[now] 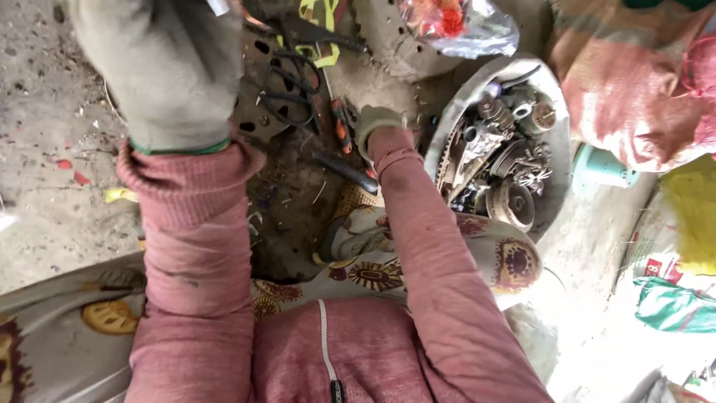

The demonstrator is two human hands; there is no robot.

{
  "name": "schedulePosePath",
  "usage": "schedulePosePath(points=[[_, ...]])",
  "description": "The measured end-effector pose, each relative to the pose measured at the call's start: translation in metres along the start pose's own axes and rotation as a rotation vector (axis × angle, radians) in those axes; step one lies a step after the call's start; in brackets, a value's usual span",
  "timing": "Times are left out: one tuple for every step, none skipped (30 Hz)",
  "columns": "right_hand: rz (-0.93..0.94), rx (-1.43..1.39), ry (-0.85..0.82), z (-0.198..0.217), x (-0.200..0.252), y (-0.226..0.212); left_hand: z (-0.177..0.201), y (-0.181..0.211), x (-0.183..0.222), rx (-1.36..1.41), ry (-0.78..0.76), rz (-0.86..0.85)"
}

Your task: Disassembling a motor rotor part by removing wires and components using pliers.

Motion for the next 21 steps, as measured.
schedulePosePath(points=[[-0.120,-0.223,-0.017,-0.036,-0.006,0.004,-0.001,-0.008,0.007,0.020,0.002,0.044],[-0.250,-0.442,-0.010,-0.064,-0.018,0.013,-0.006,-0.014,0.004,0.041,-0.017,0.073],[-0.251,-0.445,0.006,-0.095,-0.024,0.012,-0.024,-0.013,0.003,0.036,-0.030,0.065],[-0.278,-0.465,0.009,-0.123,-0.038,0.016,-0.035,-0.021,0.001,0.180,0.020,0.178],[-0.303,-0.486,0.013,-0.149,-0.052,0.019,-0.049,-0.030,0.001,0.322,0.070,0.291],[-0.290,-0.471,0.040,-0.107,-0.032,0.014,-0.055,-0.028,-0.002,0.314,0.059,0.260],[-0.340,-0.655,0.094,-0.070,-0.008,0.013,-0.062,-0.036,-0.003,0.444,0.068,0.316],[-0.382,-0.838,0.146,-0.037,0.019,0.012,-0.070,-0.043,-0.003,0.577,0.072,0.370],[-0.363,-0.823,0.171,-0.029,0.015,0.012,-0.070,-0.042,-0.005,0.570,0.059,0.339],[-0.399,-0.778,0.095,-0.037,0.016,0.011,-0.077,-0.045,-0.004,0.637,-0.004,0.360],[-0.437,-0.732,0.020,-0.044,0.018,0.011,-0.084,-0.049,-0.002,0.703,-0.069,0.380],[-0.436,-0.730,0.038,-0.066,0.002,0.021,-0.088,-0.046,-0.002,0.699,-0.084,0.372],[-0.429,-0.714,0.158,-0.078,-0.014,0.034,-0.092,-0.048,-0.001,0.765,-0.080,0.425],[-0.416,-0.697,0.273,-0.091,-0.030,0.043,-0.094,-0.050,0.003,0.827,-0.070,0.480],[-0.410,-0.696,0.285,-0.071,-0.025,0.056,-0.095,-0.046,0.002,0.820,-0.079,0.472],[-0.354,-0.696,0.004,-0.077,-0.023,0.055,-0.095,-0.041,0.002,0.795,-0.081,0.447],[-0.292,-0.684,-0.276,-0.083,-0.014,0.052,-0.095,-0.036,0.002,0.770,-0.082,0.422],[-0.290,-0.681,-0.271,-0.034,0.012,0.055,-0.096,-0.032,0.003,0.769,-0.086,0.417],[-0.229,-0.817,-0.275,0.013,0.041,0.053,-0.097,-0.024,0.003,0.735,-0.114,0.376],[-0.166,-0.956,-0.276,0.060,0.079,0.056,-0.099,-0.016,0.002,0.701,-0.144,0.339],[-0.165,-0.956,-0.269,0.081,0.088,0.062,-0.099,-0.012,0.003,0.699,-0.150,0.337]])
Point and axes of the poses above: each hand's wrist, its own x-axis away from the middle knuckle, its own z-axis out of the back of the hand, y = z × x, the point moved 10 cm from there along -x, towards the middle knuckle, and after that the axes turned 4 degrees about z, right-handed, at the moved point
